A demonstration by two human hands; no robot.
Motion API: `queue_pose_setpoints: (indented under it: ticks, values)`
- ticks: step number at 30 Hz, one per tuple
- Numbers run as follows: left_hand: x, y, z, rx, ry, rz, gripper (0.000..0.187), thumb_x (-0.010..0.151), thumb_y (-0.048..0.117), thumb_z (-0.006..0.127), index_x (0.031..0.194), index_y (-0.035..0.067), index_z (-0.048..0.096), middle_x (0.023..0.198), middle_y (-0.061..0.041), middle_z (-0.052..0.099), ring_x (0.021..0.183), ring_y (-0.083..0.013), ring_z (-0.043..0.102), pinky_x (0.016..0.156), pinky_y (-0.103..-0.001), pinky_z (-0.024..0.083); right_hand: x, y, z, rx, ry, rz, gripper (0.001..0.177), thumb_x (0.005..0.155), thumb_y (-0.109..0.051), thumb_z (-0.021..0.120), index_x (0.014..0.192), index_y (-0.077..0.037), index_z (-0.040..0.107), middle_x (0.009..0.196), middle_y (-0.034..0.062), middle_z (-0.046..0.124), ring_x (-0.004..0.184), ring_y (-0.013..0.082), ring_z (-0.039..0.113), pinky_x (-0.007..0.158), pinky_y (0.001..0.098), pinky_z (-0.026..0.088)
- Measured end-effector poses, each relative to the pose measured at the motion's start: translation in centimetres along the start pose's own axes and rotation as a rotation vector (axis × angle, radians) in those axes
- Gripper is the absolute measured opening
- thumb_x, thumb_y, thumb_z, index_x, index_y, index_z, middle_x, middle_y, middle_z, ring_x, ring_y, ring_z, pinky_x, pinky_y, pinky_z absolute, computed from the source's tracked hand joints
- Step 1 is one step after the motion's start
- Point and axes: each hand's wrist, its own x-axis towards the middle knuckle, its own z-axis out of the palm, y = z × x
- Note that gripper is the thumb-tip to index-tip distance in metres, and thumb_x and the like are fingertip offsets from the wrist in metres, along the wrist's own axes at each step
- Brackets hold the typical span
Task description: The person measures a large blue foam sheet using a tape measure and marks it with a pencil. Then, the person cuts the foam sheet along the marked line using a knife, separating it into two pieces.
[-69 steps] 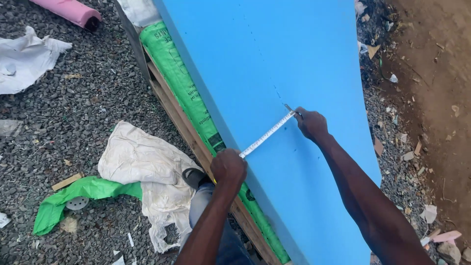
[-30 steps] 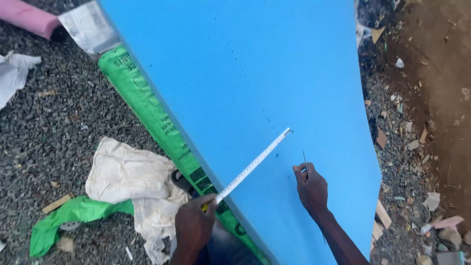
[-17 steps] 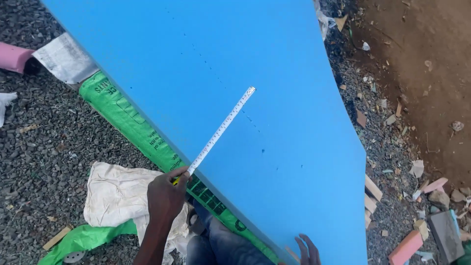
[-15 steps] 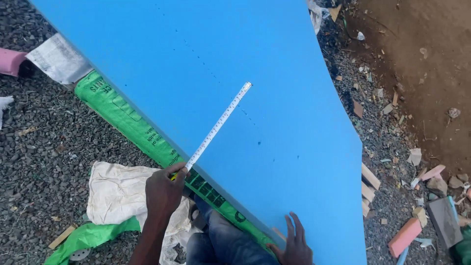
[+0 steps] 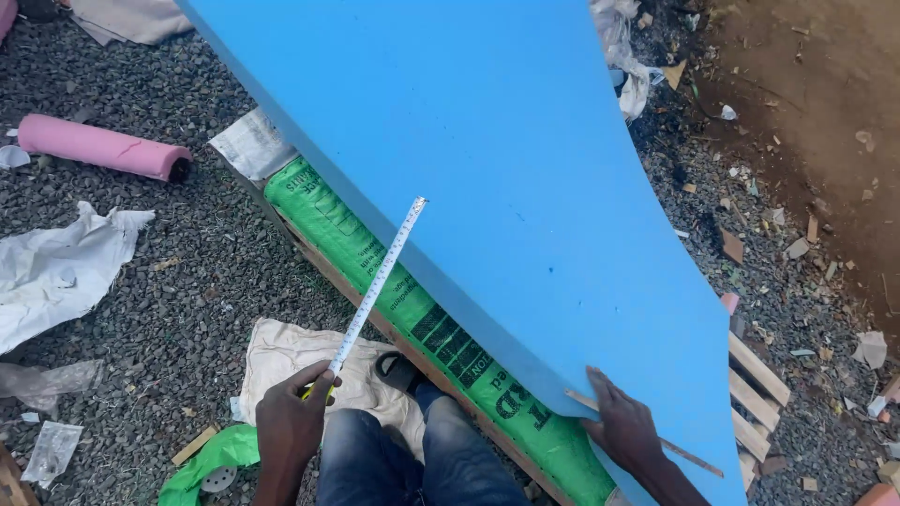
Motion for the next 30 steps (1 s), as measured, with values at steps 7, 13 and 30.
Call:
queue_pose_setpoints:
  ticks: [7,13,30]
  values:
    - [-2.1,-6.3,-6.4,-0.066,0.148,0.185,0.026,0.099,0.036,0.067,0.11,0.023,0.087,0.079,-0.003,0.084,0.086,-0.0104,0.078,0.077,-0.027,0.05,-6.0,-17.9,-16.2,-0.034,0.107,-0.002,0.108,0.084,-0.056,0.077,0.163,-0.008,0.02,0.159,0.015,0.041,0.14,0.0325,0.049,0.08,0.0496,0.064]
    - [-6.6,-12.7,-13.5,-0.303,0.384,0.242,0.022,0.102,0.012,0.074,0.122,0.003,0.08,0.088,-0.011,0.077,0.083,-0.0184,0.074,0.077,-0.03,0.058,-9.2,-30.3,-7.5,-0.081,-0.112,-0.002,0.114,0.094,-0.054,0.08,0.163,-0.006,0.003,0.162,0.0248,0.02,0.145,0.0481,0.03,0.086,0.0529,0.065]
    - [-8.4,-13.9,-9.3,0.414,-0.025,0.215,0.028,0.095,0.036,0.065,0.117,0.036,0.082,0.089,-0.007,0.082,0.065,-0.0258,0.065,0.064,-0.042,0.047,-13.9,-30.5,0.9,0.345,-0.05,0.131,0.092,0.082,-0.085,0.051,0.145,-0.017,0.049,0.125,0.0067,0.057,0.107,0.0308,0.062,0.067,0.0498,0.059]
